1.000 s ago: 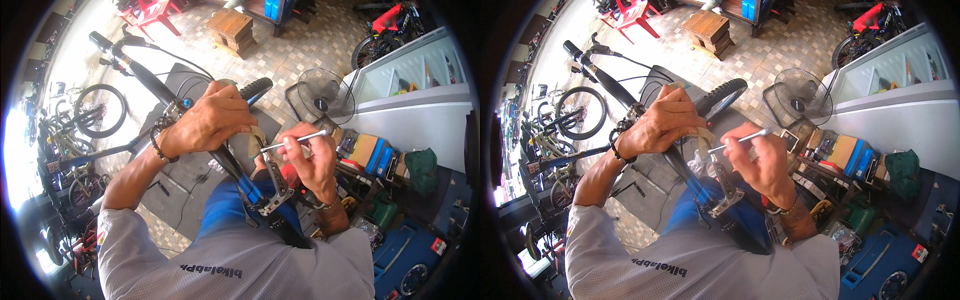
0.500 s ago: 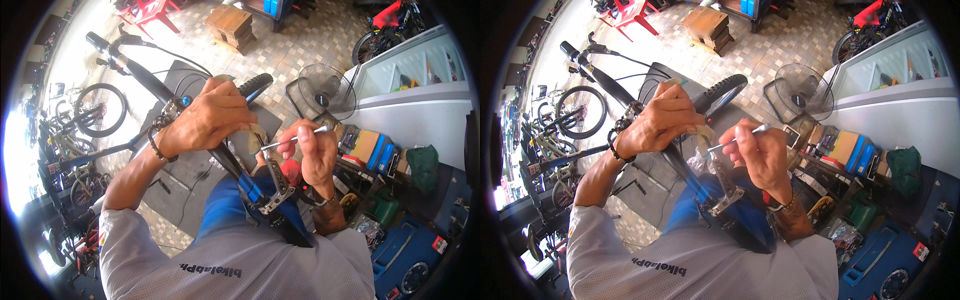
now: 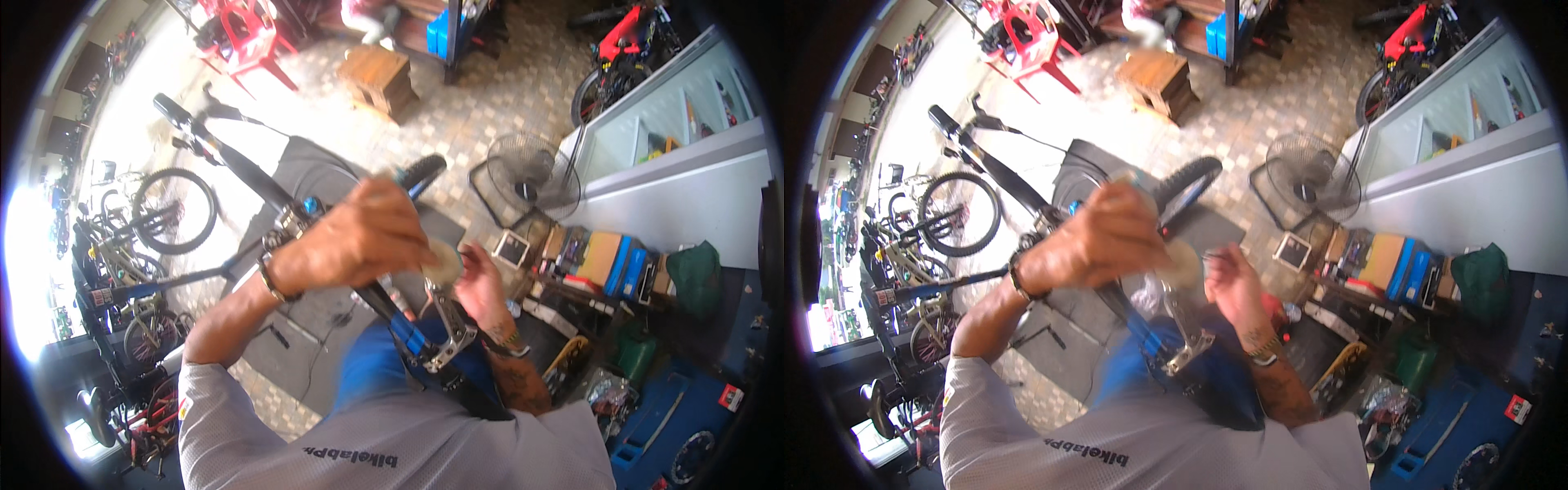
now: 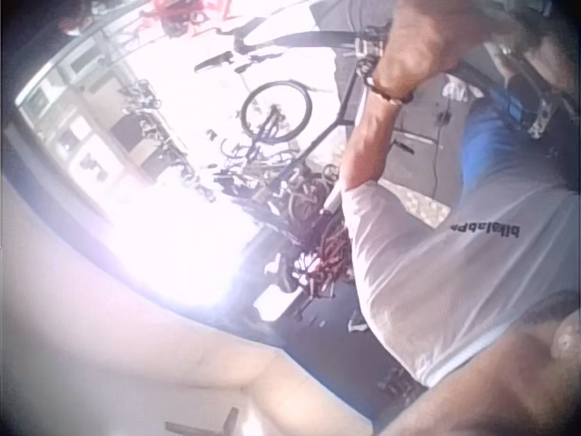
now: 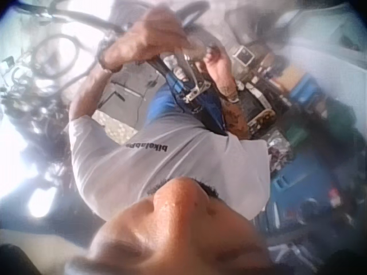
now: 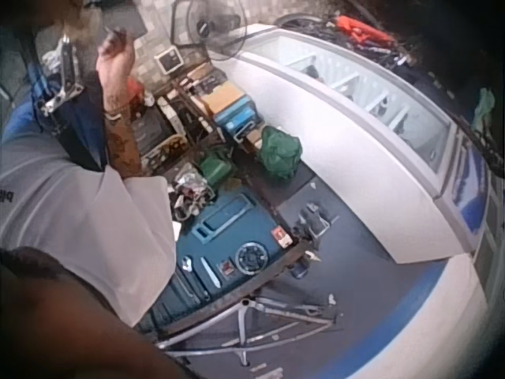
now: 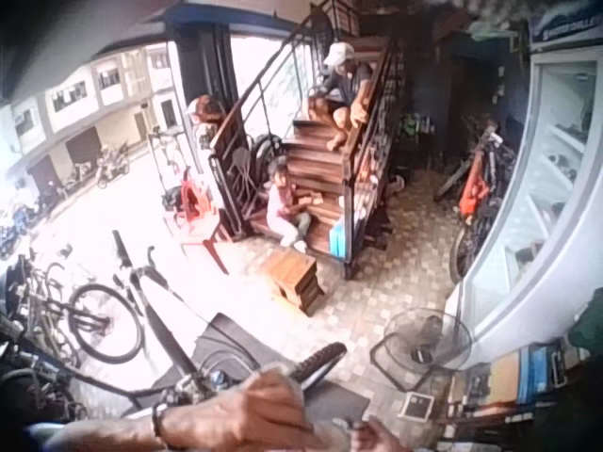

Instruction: The person cleans the handlebar and brake lever area of a bicycle using a cloth and a small tool. They wipe the components repeatedly and use the tool to clean crevices around the brake lever.

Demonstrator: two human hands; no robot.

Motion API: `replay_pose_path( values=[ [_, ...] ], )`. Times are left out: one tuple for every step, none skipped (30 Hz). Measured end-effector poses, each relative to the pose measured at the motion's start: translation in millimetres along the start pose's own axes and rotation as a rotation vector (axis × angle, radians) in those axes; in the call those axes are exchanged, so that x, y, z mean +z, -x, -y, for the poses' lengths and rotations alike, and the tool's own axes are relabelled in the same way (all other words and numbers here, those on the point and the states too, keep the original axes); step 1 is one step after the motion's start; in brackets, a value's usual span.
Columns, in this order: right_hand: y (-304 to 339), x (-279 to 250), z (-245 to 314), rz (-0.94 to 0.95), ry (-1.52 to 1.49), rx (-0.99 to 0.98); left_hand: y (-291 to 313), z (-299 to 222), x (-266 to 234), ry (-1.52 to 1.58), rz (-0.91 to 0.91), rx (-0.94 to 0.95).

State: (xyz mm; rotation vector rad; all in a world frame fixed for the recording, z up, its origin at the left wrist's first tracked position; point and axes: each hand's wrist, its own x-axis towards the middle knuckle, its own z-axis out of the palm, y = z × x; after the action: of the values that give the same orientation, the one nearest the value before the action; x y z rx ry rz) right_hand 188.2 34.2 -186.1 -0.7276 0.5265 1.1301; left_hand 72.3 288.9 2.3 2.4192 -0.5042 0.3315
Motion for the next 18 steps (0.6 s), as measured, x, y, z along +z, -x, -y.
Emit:
replay_pose_path(
  values=[
    [-8.4,-23.7,16.9,0.108,-0.032,-0.041,-7.7,-4.8,0.2,0.037,0.028,0.018],
    [-17.9,-49.7,31.9,0.219,-0.064,-0.088,-14.8,-6.2,-1.3,0.071,0.057,0.041],
    [-16.7,-57.3,40.8,0.158,-0.053,-0.152,-14.1,-5.7,-2.5,0.1,0.09,0.038],
    [-16.4,-61.4,49.2,0.092,-0.045,-0.221,-15.1,-2.8,-3.8,0.132,0.123,0.038],
    [-13.9,-63.4,56.2,0.11,-0.042,-0.251,-17.5,-1.0,-7.6,0.149,0.161,0.037],
    [-8.0,-68.9,60.8,0.114,-0.038,-0.282,-19.3,1.7,-9.1,0.173,0.196,0.009],
    [-4.6,-72.7,61.3,0.131,-0.051,-0.293,-20.3,3.3,-10.3,0.194,0.23,-0.024],
    [-3.5,-75.5,61.1,0.105,-0.049,-0.306,-22.5,6.6,-11.0,0.217,0.264,-0.056],
    [-3.1,-78.9,60.1,0.077,-0.045,-0.31,-25.8,10.8,-9.2,0.247,0.266,-0.047],
    [-0.3,-80.1,59.1,0.047,-0.042,-0.317,-30.2,14.1,-8.4,0.27,0.312,-0.051],
    [-1.9,-88.1,55.4,0.045,-0.055,-0.322,-35.5,17.5,-7.8,0.294,0.359,-0.053],
    [-1.9,-87.9,52.5,0.043,-0.052,-0.304,-36.2,21.6,-7.2,0.312,0.396,-0.067],
    [-2.2,-85.6,47.4,0.044,-0.046,-0.277,-36.5,27.0,-4.5,0.389,0.421,-0.06],
    [-2.0,-83.4,42.0,0.043,-0.04,-0.249,-34.7,28.6,-5.8,0.365,0.485,-0.1],
    [1.3,-86.3,38.4,0.042,-0.028,-0.246,-41.8,29.1,-7.0,0.346,0.559,-0.118],
    [2.6,-88.2,37.2,0.047,-0.024,-0.248,-46.8,29.0,-9.6,0.326,0.631,-0.138],
    [2.7,-89.4,36.6,0.052,-0.019,-0.247,-50.1,28.4,-13.4,0.345,0.627,-0.157],
    [5.5,-92.3,35.2,0.049,-0.018,-0.247,-53.4,27.6,-15.2,0.372,0.629,-0.173]
  ],
)
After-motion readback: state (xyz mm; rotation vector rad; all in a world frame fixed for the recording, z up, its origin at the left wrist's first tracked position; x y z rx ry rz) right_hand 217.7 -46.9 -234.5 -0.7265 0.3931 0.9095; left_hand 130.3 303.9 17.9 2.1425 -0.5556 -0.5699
